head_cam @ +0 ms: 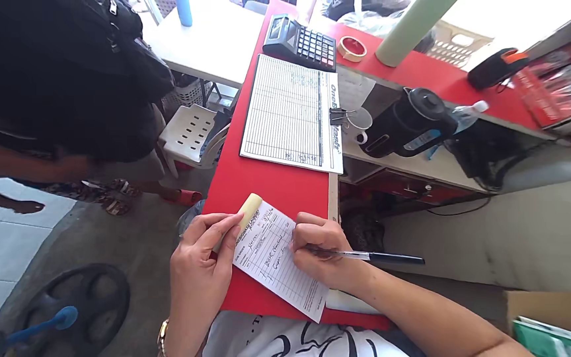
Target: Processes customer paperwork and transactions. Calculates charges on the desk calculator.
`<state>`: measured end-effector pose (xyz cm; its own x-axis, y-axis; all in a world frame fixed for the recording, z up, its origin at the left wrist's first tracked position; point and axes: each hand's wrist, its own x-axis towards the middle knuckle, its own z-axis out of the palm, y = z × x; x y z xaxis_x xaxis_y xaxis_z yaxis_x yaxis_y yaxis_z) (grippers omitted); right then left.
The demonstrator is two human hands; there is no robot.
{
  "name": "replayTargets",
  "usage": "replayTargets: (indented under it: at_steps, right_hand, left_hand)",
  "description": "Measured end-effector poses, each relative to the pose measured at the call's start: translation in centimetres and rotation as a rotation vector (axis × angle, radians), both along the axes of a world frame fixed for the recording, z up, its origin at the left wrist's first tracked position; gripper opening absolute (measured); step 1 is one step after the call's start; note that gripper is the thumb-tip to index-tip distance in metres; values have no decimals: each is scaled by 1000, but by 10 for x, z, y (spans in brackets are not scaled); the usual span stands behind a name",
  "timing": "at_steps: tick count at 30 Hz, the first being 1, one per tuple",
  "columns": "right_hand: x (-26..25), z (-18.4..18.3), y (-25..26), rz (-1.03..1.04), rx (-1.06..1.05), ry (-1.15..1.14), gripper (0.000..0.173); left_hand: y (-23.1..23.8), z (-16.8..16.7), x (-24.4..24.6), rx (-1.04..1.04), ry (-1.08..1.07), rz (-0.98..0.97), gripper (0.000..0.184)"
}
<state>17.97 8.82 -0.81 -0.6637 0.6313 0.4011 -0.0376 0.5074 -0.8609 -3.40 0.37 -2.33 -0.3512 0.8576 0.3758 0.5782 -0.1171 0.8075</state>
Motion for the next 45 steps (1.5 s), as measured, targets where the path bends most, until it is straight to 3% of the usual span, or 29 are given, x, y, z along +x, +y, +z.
replayTargets:
  at_steps: [17,21,26,33,40,45]
  right_hand:
    - [2,-2,1,-93,-1,28,15]
    - [5,2,8,-4,124,-32,15]
    - [10,-4,19,22,-82,65,10]
    - [7,-4,13,-64,66,42,14]
    - [9,-4,14,-176,-97,54,12]
    - [8,-3,13,-184,-83,27,14]
  left_hand:
    - [1,-1,-1,44,-9,-25,20]
    - [2,-2,-1,44,-10,-29,20]
    - [2,-2,-1,45,0,-19,21]
    - [2,-1,-1,34,6,-14,21]
    - [2,-2,-2,41,6,-23,21]
    - [1,-2,-1,32,8,-16,22]
